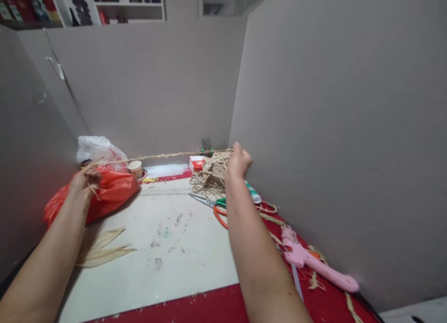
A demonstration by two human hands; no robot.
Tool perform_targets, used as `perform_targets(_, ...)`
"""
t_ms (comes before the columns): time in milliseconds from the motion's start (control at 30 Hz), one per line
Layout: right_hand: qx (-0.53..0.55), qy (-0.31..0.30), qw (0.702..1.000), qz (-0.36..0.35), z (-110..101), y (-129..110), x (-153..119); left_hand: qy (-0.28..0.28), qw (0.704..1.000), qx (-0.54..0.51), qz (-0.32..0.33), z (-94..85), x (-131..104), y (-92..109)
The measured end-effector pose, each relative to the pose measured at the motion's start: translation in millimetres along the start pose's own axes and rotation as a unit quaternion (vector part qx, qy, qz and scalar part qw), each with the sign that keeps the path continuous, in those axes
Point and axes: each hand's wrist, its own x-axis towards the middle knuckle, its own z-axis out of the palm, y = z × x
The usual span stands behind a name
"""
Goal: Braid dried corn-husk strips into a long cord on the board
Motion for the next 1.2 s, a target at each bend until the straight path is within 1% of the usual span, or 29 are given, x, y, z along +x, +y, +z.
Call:
perform_targets(67, 0.04, 0.094, 0.995, 0.025, -7.7, -1.5, 8.8, 0.007, 1.0, -0.02, -0.023, -7.4, 3.5, 4.8)
perform_targets(100, 0.053, 0.125, 0.99, 0.033, -10.3, -1.7, 11.6, 0.007, 0.999, -0.039, -0.036, -8.5, 3.7, 6.2)
perform_targets(167, 0.055, 0.152, 0.986, 0.038, -14.7, -0.6, 15.2, -0.002, 0.995, -0.082, -0.047, -7.0, 2.0, 7.2)
perform_targets(200, 0.046, 0.158, 0.986, 0.038, -17.4, 0.9, 16.4, -0.015, 0.993, -0.104, -0.054, -5.3, 0.4, 7.1)
perform_targets(267, -0.009, 0.149, 0.988, 0.033, -24.6, 4.9, 18.6, -0.052, 0.987, -0.133, -0.069, -1.6, -3.6, 6.3)
perform_targets(333, -0.111, 0.1, 0.988, 0.025, -33.3, 8.0, 20.5, -0.093, 0.984, -0.123, -0.089, 2.6, -8.5, 4.6)
perform_targets(400, -0.207, 0.032, 0.978, 0.009, -39.6, 6.2, 21.0, -0.133, 0.982, -0.07, -0.11, 8.4, -14.0, 2.1)
perform_targets(433, -0.23, 0.006, 0.973, -0.007, -40.5, 2.3, 19.8, -0.154, 0.98, -0.034, -0.118, 12.3, -17.1, 0.6)
perform_targets(500, -0.215, -0.029, 0.975, -0.057, -36.4, -11.4, 12.6, -0.2, 0.97, 0.031, -0.132, 21.6, -24.0, -2.8)
perform_targets(567, -0.132, -0.084, 0.981, -0.11, -24.6, -29.9, -3.6, -0.246, 0.957, 0.059, -0.141, 32.0, -31.6, -5.9)
perform_targets(600, -0.078, -0.132, 0.981, -0.121, -16.5, -39.1, -15.5, -0.267, 0.951, 0.063, -0.145, 36.9, -35.6, -7.2)
perform_targets(633, -0.034, -0.194, 0.973, -0.123, -7.4, -47.2, -29.7, -0.284, 0.945, 0.063, -0.149, 41.6, -39.8, -8.3)
perform_targets(700, 0.013, -0.337, 0.934, -0.12, 11.6, -57.7, -62.8, -0.312, 0.935, 0.056, -0.158, 49.5, -48.3, -10.5)
perform_targets(733, 0.018, -0.415, 0.902, -0.116, 20.6, -59.5, -80.2, -0.323, 0.932, 0.046, -0.161, 53.0, -52.5, -11.6)
perform_targets(767, 0.02, -0.467, 0.877, -0.112, 29.0, -59.0, -96.8, -0.333, 0.928, 0.035, -0.164, 56.1, -56.7, -12.9)
perform_targets(800, 0.021, -0.503, 0.857, -0.113, 36.3, -56.6, -111.9, -0.344, 0.924, 0.021, -0.168, 59.1, -60.7, -14.3)
perform_targets(867, 0.03, -0.544, 0.829, -0.128, 47.5, -48.4, -134.6, -0.363, 0.914, -0.003, -0.179, 64.8, -67.8, -17.3)
perform_targets(933, 0.046, -0.569, 0.81, -0.134, 53.4, -39.2, -145.1, -0.374, 0.908, -0.011, -0.19, 70.0, -73.1, -20.1)
perform_targets(967, 0.052, -0.575, 0.806, -0.129, 54.6, -35.4, -146.0, -0.374, 0.907, -0.012, -0.195, 72.3, -75.0, -21.3)
perform_targets(1000, 0.055, -0.575, 0.808, -0.119, 54.7, -32.5, -144.7, -0.371, 0.907, -0.014, -0.198, 74.3, -76.4, -22.2)
perform_targets(1067, 0.06, -0.557, 0.824, -0.091, 52.7, -29.9, -137.5, -0.358, 0.91, -0.021, -0.207, 76.9, -77.8, -23.7)
perform_targets(1133, 0.073, -0.529, 0.844, -0.056, 49.1, -31.1, -128.3, -0.354, 0.909, -0.025, -0.219, 78.0, -77.9, -25.9)
perform_targets(1200, 0.099, -0.511, 0.854, -0.019, 45.0, -34.7, -120.2, -0.358, 0.904, -0.019, -0.232, 78.3, -77.7, -30.4)
